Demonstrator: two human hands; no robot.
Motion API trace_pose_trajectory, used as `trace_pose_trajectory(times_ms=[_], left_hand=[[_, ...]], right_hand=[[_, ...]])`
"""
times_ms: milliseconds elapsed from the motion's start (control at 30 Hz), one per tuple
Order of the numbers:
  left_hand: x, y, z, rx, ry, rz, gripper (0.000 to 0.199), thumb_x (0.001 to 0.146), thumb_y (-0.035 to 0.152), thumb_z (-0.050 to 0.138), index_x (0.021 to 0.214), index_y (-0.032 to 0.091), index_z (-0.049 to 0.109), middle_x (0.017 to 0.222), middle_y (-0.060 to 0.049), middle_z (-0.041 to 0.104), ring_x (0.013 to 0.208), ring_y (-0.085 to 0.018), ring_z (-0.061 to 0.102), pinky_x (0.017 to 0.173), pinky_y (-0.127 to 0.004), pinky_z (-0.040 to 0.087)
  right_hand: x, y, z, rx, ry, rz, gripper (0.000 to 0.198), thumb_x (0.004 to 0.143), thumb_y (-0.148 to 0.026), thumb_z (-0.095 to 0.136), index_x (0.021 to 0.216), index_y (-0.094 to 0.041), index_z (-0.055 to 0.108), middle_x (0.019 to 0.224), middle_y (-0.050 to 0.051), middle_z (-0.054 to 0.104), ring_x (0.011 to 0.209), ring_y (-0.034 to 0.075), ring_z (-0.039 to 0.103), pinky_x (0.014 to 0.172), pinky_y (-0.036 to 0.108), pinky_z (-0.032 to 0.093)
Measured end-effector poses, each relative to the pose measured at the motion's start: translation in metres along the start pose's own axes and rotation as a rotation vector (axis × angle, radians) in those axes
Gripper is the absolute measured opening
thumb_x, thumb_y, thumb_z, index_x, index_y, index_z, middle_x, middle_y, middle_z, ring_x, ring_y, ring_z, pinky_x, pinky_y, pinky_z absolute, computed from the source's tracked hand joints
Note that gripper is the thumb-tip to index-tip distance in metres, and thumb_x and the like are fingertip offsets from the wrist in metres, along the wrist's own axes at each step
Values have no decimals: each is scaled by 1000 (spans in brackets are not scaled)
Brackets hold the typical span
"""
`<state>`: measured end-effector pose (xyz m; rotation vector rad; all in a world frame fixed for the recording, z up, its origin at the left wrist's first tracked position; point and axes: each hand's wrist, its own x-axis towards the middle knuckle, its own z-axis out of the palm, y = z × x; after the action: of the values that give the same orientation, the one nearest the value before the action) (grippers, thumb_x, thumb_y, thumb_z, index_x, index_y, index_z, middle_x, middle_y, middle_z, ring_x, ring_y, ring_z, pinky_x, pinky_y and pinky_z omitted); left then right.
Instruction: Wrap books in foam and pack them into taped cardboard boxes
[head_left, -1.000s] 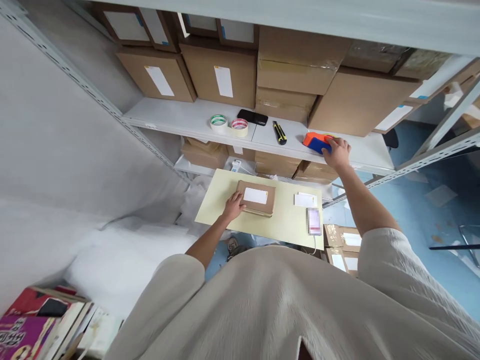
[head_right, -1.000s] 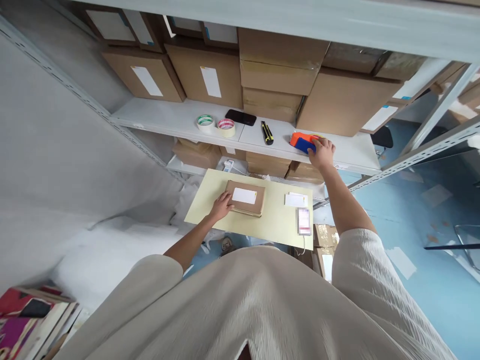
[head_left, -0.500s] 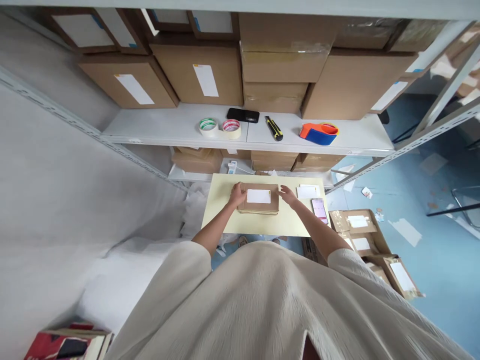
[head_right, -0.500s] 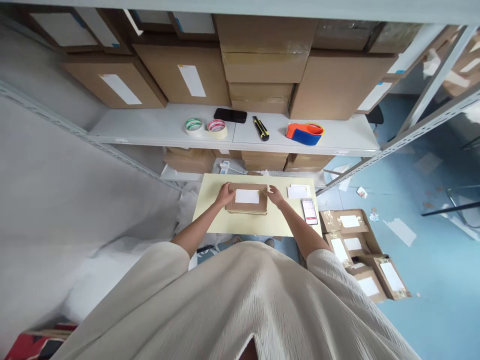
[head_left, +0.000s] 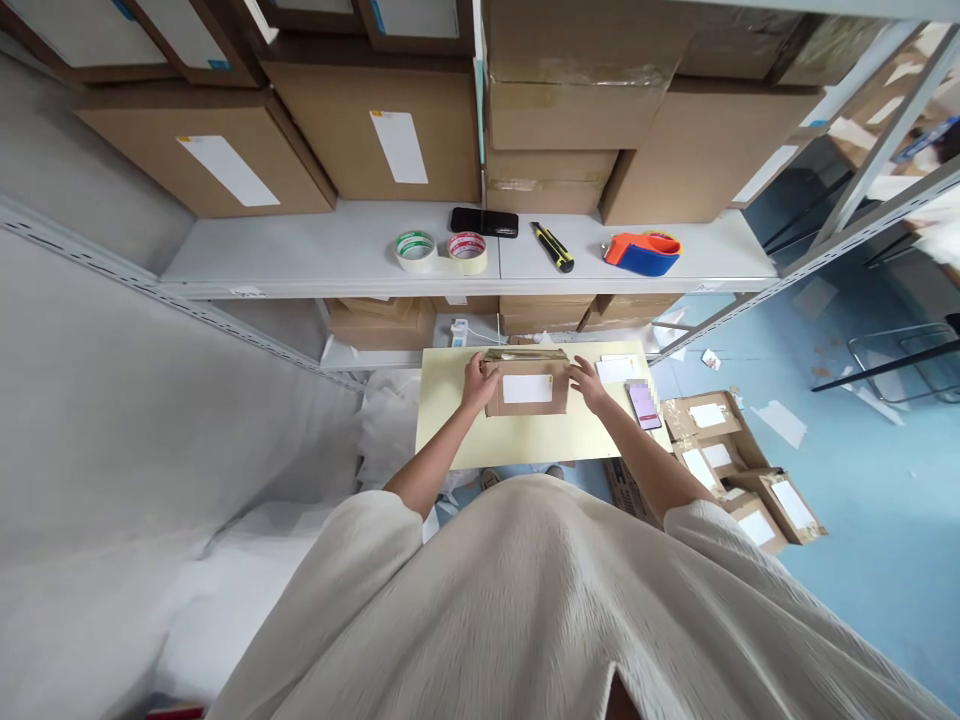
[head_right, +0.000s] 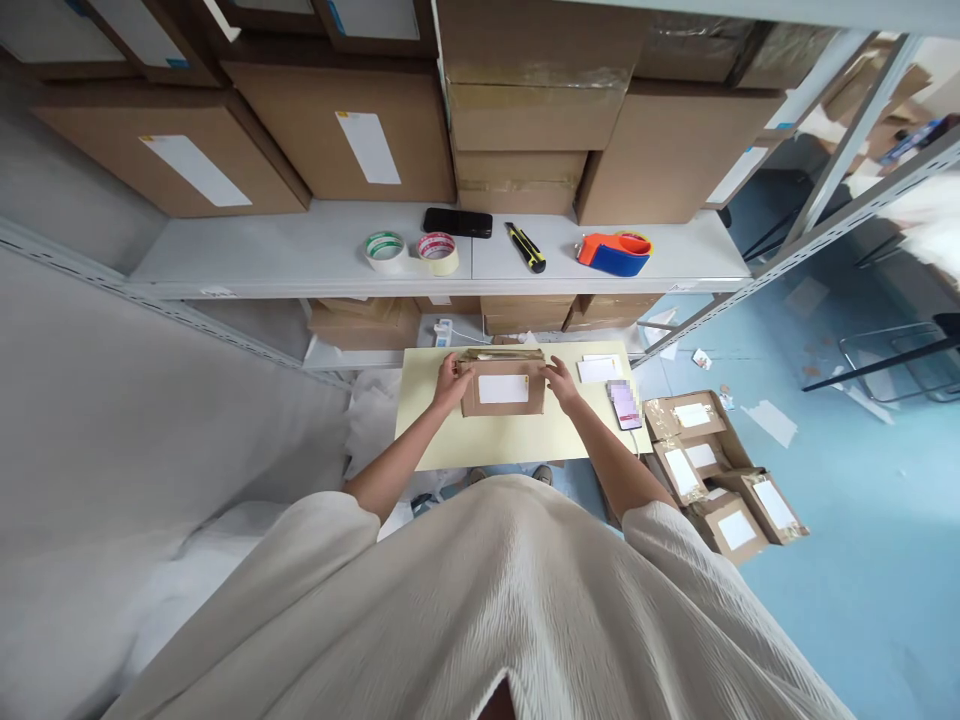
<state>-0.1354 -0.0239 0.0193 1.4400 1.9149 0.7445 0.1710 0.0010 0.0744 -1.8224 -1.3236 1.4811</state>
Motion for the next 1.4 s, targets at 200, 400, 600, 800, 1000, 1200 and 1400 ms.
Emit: trace_pose_trajectory(times_ms=[200,400,600,800,1000,1200,1400], left_hand=[[-31,-15,-3,-135,-11,-195,63,107,42,71,160,14,53,132,-16,73,119,-25,75,103,-35,59],[-42,-13,-8,21,-81,-201,59,112,53,64,158,20,51,141,-17,72,125,-30,75,102,-38,60],[-21,18,-14,267,-166,-258,71,111,69,57,165,24,44,167,-23,57,135,-40,74,102,-47,61],[-24,24,-2,428,-163,-162,66,115,54,60,168,20,41,162,-24,60,140,-39,71,105,-44,60],[-20,28,2,499,-171,-217,67,113,53,62,169,20,43,157,-25,63,138,-39,72,107,-45,60],[-29,45,6,536,11,-94,72,108,34,60,175,17,38,172,-27,51,161,-44,50,128,-58,46],[-32,91,45,513,-11,62,74,100,20,60,172,21,47,184,-21,39,167,-43,40,135,-64,35]], right_hand=[[-13,27,18,-84,78,9,110,86,-88,68,173,-25,43,149,19,71,129,35,73,100,40,63],[-14,43,32,-170,174,70,97,93,-82,69,159,-12,55,131,20,79,117,35,77,93,38,63],[5,21,36,-408,233,116,78,98,-79,68,144,-16,65,143,25,76,131,37,75,102,40,60],[12,18,37,-613,156,91,67,102,-77,69,138,-21,61,148,24,73,133,39,73,102,44,59],[28,13,36,-684,82,108,65,101,-72,74,138,-22,58,142,23,76,132,40,74,100,46,59],[37,33,-3,-593,-83,51,61,108,-76,63,140,-24,64,135,17,81,121,34,78,90,37,58],[48,84,-75,-602,-75,79,46,118,-52,51,139,-18,72,137,19,81,123,32,78,89,33,57]])
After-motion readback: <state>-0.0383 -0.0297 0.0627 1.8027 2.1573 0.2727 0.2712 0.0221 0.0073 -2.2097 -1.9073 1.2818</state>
